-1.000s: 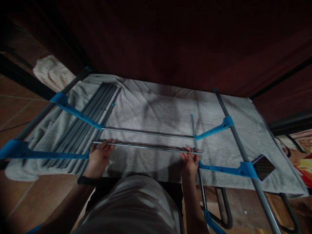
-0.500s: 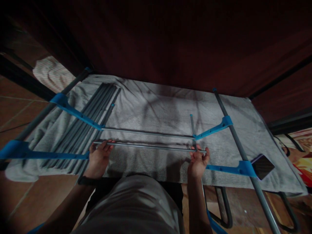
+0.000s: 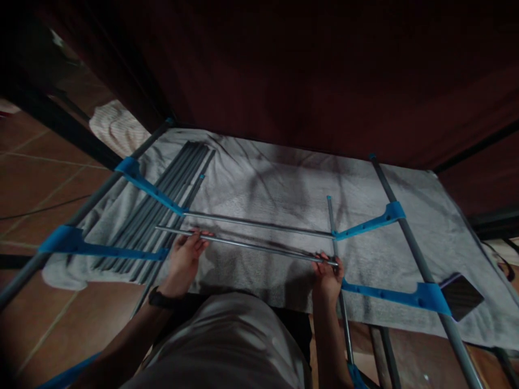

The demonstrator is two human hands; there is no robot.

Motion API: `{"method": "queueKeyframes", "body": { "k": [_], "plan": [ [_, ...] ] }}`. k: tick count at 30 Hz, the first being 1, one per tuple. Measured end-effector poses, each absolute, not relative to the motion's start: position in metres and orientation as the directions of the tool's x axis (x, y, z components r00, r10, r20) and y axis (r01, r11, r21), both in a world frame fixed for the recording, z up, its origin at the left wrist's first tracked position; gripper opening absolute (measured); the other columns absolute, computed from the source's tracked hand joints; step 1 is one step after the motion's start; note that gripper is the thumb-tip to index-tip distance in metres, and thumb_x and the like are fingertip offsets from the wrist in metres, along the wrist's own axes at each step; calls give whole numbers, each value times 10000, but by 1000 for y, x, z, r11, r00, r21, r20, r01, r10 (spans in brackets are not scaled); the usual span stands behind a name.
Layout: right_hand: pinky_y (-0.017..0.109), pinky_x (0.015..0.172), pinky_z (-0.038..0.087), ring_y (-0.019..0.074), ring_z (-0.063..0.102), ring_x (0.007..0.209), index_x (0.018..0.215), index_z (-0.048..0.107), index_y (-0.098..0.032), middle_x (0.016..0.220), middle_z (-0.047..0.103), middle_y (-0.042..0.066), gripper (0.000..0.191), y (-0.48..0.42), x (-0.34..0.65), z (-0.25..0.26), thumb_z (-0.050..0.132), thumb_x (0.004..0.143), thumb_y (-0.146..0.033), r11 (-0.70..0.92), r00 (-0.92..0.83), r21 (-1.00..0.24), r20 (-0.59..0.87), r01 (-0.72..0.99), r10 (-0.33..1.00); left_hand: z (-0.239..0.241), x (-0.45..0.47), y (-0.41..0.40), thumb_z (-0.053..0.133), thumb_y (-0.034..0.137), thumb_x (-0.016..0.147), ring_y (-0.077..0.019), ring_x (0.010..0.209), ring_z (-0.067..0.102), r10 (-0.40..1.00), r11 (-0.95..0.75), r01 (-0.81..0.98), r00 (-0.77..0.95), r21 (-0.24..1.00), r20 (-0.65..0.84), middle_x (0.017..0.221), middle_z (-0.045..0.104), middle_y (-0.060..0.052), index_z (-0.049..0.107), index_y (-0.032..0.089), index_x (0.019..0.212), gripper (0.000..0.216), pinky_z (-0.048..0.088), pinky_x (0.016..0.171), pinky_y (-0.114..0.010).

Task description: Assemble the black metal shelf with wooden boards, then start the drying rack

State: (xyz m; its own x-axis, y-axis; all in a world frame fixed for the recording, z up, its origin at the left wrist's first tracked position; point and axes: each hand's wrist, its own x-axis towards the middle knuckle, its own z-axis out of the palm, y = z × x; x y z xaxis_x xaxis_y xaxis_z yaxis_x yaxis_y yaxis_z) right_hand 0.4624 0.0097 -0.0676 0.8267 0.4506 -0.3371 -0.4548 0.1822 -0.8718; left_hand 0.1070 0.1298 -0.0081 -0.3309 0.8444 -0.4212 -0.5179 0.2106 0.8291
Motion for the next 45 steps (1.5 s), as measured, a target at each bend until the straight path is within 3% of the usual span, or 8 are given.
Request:
{"method": "queueKeyframes", "body": {
  "k": [10, 20, 23, 32, 38, 45],
  "plan": [
    [256, 669, 671, 158, 790, 780, 1122, 565, -299, 892, 807, -38, 546, -5, 469, -84, 830, 661, -172, 185, 782, -866, -301, -464, 546, 5, 142, 109, 918, 429, 722, -167, 842, 744, 902, 225, -469, -230, 854, -364, 892, 774, -36, 665, 194, 960, 419, 541, 724, -258],
    [315, 796, 675, 173, 796, 894, 936, 610, -242, 958, 807, 10, 292, 8, 461, -72, 793, 712, -199, 178, 775, -843, -357, -508, 522, 18, 155, 100, 960, 427, 663, -177, 851, 749, 900, 301, -480, -143, 824, -412, 898, 782, -47, 698, 186, 939, 450, 572, 756, -277],
    [324, 865, 656, 164, 787, 955, 964, 660, -237, 989, 803, -1, 223, 16, 454, -66, 763, 766, -231, 142, 733, -841, -356, -521, 579, 15, 155, 102, 979, 397, 640, -164, 827, 747, 897, 322, -502, -109, 803, -428, 918, 793, -54, 715, 176, 901, 432, 586, 767, -277],
    [316, 881, 633, 153, 764, 878, 852, 639, -237, 929, 791, -19, 173, 39, 443, -52, 789, 767, -231, 144, 680, -800, -382, -582, 626, 7, 149, 111, 991, 355, 614, -182, 811, 765, 862, 338, -526, -159, 781, -481, 902, 806, -40, 707, 195, 810, 380, 603, 725, -268],
    [316, 824, 649, 163, 764, 860, 862, 656, -230, 870, 782, 4, 98, 41, 458, -62, 727, 794, -232, 107, 684, -795, -436, -597, 584, 13, 157, 103, 965, 446, 666, -181, 794, 756, 928, 263, -415, -139, 871, -346, 785, 740, 12, 731, 206, 900, 408, 585, 739, -283],
    [275, 832, 645, 127, 760, 843, 872, 689, -217, 868, 768, -19, 104, 33, 481, -73, 753, 793, -242, 113, 670, -779, -443, -616, 595, 7, 159, 92, 882, 448, 773, -229, 840, 741, 988, 152, -225, 3, 962, -156, 882, 783, -67, 774, 209, 1017, 358, 578, 811, -352]
  ]
}}
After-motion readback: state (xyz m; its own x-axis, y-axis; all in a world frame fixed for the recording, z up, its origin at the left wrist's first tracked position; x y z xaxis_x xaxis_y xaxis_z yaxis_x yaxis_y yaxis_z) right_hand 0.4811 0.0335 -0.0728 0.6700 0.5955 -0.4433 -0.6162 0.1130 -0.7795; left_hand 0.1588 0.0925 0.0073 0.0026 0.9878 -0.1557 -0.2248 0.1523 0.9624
